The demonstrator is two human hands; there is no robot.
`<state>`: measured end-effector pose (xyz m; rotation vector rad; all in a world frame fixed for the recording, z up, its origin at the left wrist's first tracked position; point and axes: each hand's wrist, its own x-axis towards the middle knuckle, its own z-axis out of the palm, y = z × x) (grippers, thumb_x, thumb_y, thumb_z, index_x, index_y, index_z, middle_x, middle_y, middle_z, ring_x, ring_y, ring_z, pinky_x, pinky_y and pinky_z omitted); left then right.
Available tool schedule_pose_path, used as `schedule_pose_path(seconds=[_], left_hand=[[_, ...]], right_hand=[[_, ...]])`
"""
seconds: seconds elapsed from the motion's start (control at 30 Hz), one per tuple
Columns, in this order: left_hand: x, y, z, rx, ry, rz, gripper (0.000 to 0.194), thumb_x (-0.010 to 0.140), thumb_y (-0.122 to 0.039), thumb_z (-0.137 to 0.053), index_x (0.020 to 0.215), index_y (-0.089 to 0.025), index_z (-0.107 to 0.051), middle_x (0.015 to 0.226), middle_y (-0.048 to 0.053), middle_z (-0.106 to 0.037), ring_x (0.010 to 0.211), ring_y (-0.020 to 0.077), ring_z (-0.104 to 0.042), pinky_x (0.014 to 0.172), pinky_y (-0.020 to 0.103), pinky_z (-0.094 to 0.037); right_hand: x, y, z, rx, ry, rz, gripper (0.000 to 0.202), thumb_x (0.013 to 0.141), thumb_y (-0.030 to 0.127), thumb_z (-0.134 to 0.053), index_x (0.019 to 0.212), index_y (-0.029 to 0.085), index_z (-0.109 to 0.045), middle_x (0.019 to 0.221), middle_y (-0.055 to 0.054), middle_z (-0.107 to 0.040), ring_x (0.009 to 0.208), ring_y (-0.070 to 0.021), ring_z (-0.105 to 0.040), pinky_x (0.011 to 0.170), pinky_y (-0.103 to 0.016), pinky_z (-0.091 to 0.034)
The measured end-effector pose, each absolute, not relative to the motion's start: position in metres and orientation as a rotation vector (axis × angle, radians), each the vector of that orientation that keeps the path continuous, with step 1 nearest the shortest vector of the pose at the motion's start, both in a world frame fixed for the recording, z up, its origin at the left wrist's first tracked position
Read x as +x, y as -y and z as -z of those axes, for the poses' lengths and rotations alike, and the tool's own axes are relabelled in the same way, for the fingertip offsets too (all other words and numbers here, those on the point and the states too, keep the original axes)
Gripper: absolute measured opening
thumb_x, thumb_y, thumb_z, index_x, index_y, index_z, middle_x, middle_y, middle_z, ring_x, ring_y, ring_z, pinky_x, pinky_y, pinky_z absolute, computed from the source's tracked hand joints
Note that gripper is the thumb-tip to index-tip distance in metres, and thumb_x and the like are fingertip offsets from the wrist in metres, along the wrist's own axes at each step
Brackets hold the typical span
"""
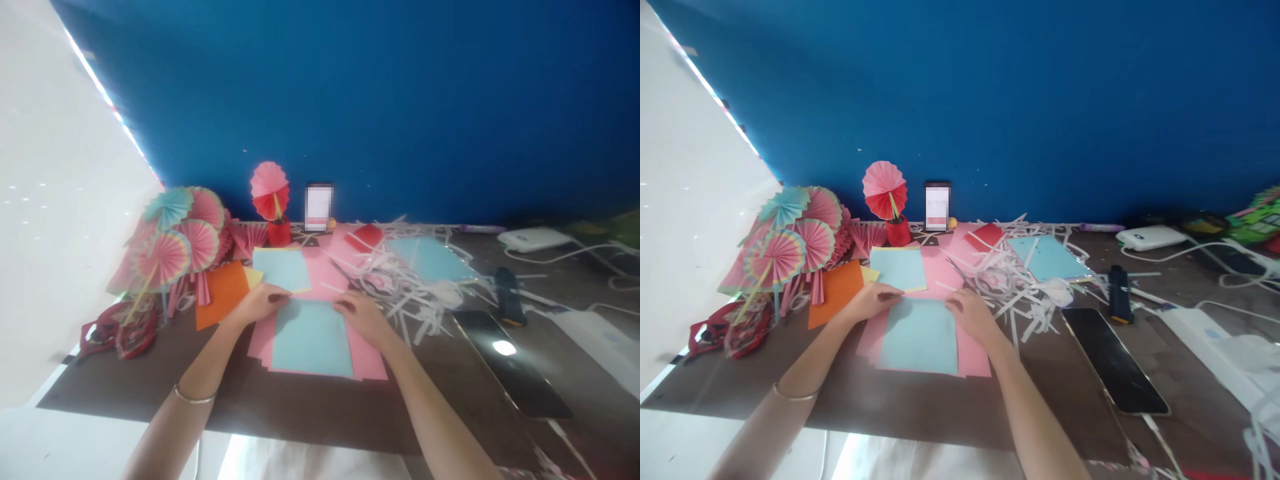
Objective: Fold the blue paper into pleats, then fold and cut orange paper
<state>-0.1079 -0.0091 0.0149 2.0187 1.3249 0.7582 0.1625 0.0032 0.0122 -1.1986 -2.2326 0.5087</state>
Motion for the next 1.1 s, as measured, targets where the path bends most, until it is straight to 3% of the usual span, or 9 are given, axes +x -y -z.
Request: schedule_pose_path(seconds=[0.17,0.33,0.5,0.67,0.93,1.1], left_hand=[[-0.113,0.008,-0.012,2.317,-1.308,-0.717,0.019,0.081,-0.020,-0.052,0.089,-0.019,-0.070,0.082,0.006,-0.069,0.078,0.0166,-0.061,0.071,0.026,-0.047],[-0.111,0.007,-0.016,2.484,-1.267,-0.615,0.024,0.085,-0.018,-0.046,0.096,-0.022,-0.068,0.091,0.006,-0.065,0.084,0.0156,-0.058,0.075,0.027,-0.045],[-0.110,0.009,-0.021,2.584,-1.309,-0.472,0.026,0.087,-0.017,-0.042,0.099,-0.019,-0.066,0.081,0.006,-0.060,0.081,0.0168,-0.054,0.072,0.028,-0.044],[-0.111,0.011,-0.022,2.600,-1.242,-0.428,0.034,0.084,-0.007,-0.040,0.106,-0.021,-0.062,0.088,0.006,-0.059,0.085,0.0166,-0.054,0.076,0.029,-0.044],[-0.105,0.017,-0.028,2.608,-1.316,-0.311,0.031,0.075,-0.003,-0.042,0.082,-0.019,-0.068,0.092,0.007,-0.058,0.088,0.0195,-0.052,0.071,0.030,-0.045],[-0.097,0.021,-0.030,2.563,-1.412,-0.426,0.014,0.074,-0.017,-0.053,0.072,-0.017,-0.067,0.086,0.007,-0.058,0.082,0.0196,-0.054,0.071,0.031,-0.045]], right_hand=[[0.163,-0.002,-0.013,-1.105,2.322,-0.350,0.017,0.086,0.019,-0.048,0.080,0.019,-0.064,0.081,-0.004,-0.066,0.081,-0.0179,-0.059,0.076,-0.031,-0.045],[0.163,0.000,-0.012,-1.057,2.391,-0.196,0.020,0.087,0.018,-0.044,0.082,0.019,-0.063,0.081,-0.005,-0.063,0.081,-0.0175,-0.056,0.076,-0.031,-0.045],[0.163,0.001,-0.010,-1.017,2.503,-0.100,0.021,0.086,0.013,-0.043,0.085,0.017,-0.064,0.082,-0.006,-0.061,0.080,-0.0179,-0.054,0.075,-0.031,-0.044],[0.164,0.002,-0.012,-1.007,2.556,-0.047,0.023,0.083,0.009,-0.044,0.085,0.019,-0.065,0.080,-0.007,-0.059,0.078,-0.0184,-0.053,0.073,-0.032,-0.043],[0.158,0.006,-0.015,-1.074,2.424,-0.202,0.020,0.083,0.020,-0.047,0.073,0.019,-0.065,0.077,-0.006,-0.059,0.076,-0.0176,-0.054,0.071,-0.031,-0.043],[0.150,-0.001,-0.002,-1.272,2.260,-0.215,0.017,0.083,0.026,-0.051,0.069,0.018,-0.057,0.069,-0.004,-0.059,0.067,-0.0175,-0.053,0.065,-0.031,-0.040]])
